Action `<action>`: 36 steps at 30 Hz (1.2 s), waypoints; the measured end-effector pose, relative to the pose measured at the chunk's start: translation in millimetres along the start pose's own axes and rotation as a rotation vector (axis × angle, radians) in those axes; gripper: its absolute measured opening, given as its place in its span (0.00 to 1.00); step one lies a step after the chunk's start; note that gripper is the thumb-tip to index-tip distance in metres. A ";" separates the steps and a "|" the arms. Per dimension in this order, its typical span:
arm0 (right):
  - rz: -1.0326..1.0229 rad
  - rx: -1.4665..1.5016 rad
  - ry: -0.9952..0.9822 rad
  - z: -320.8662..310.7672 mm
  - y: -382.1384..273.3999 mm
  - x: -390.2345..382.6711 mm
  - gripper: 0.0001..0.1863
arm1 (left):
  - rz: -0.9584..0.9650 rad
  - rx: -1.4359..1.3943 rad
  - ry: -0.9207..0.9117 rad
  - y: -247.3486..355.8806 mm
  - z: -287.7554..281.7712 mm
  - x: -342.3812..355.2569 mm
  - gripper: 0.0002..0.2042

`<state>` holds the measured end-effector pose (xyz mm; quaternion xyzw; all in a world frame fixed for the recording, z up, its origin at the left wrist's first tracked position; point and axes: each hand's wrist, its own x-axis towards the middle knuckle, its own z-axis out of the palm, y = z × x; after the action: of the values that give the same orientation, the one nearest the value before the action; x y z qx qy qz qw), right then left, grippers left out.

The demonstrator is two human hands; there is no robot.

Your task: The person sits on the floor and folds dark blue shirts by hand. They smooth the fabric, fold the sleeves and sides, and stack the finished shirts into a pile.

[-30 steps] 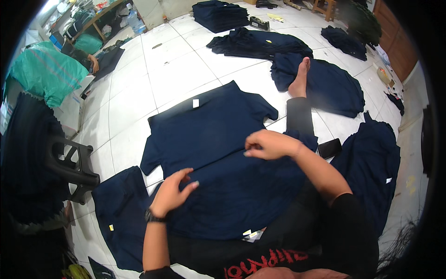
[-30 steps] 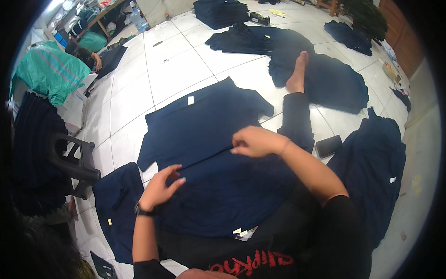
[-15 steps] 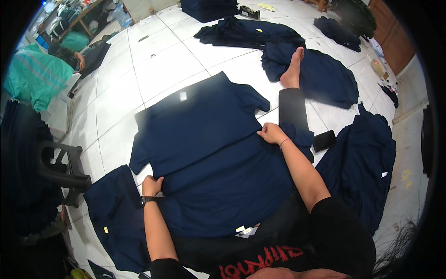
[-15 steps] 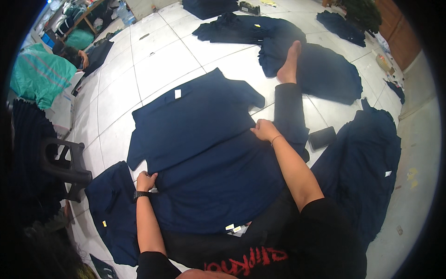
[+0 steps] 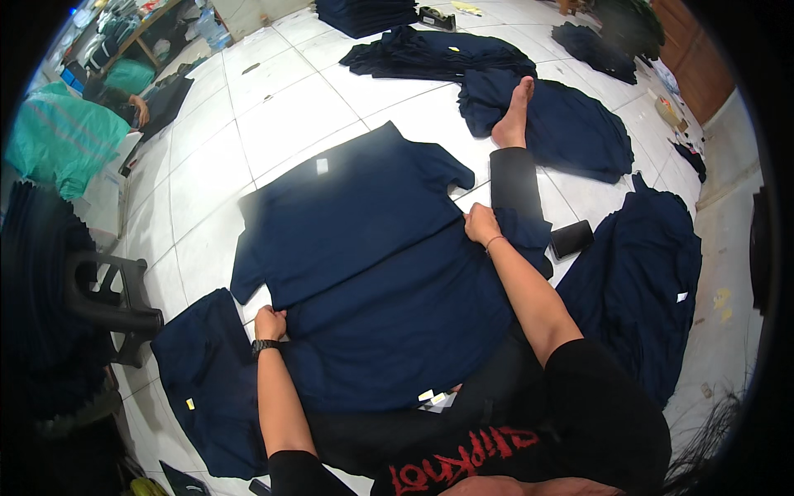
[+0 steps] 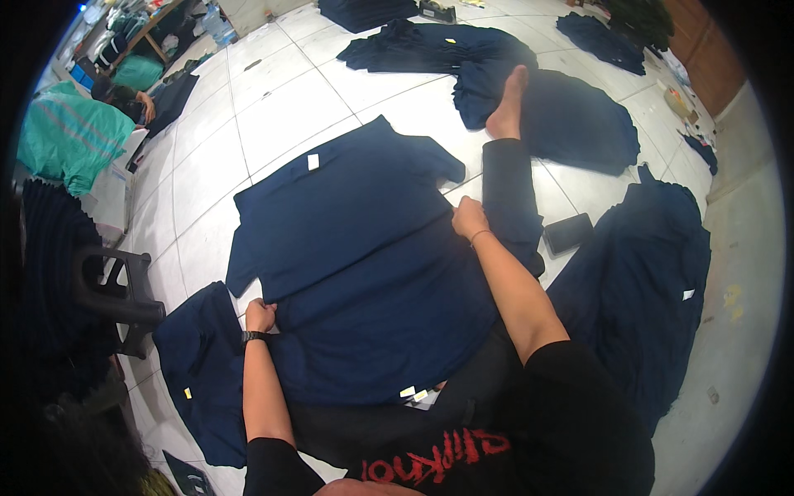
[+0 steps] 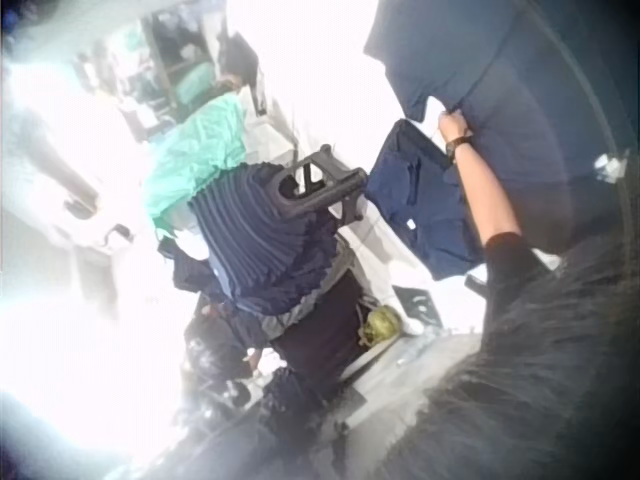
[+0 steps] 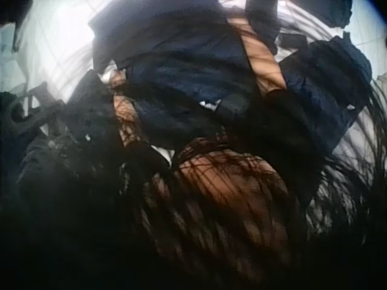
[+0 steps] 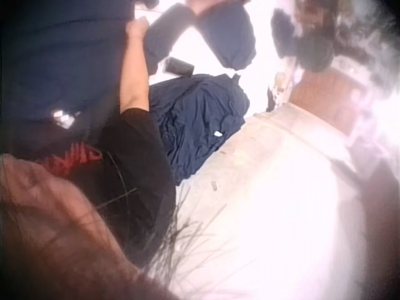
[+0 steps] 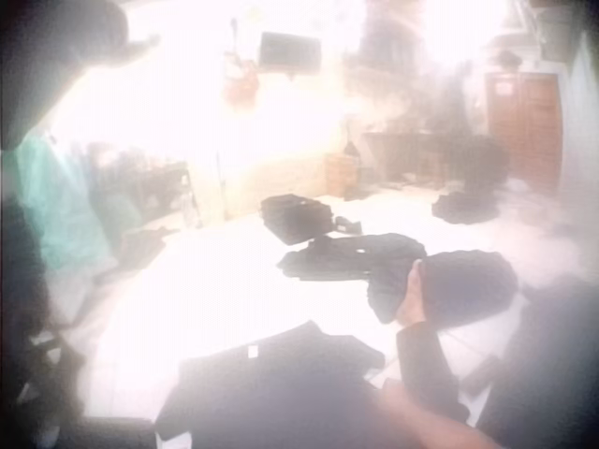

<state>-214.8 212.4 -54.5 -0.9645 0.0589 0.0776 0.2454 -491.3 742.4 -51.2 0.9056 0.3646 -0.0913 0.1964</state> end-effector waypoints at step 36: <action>-0.191 0.312 0.020 9.0 -31.0 76.1 0.30 | -0.125 -0.899 0.148 6.6 -1.4 72.9 0.15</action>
<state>-136.5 238.0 -61.5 -0.9167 -0.0195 0.0345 0.3977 -434.4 784.2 -70.6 0.7110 0.4350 0.1290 0.5373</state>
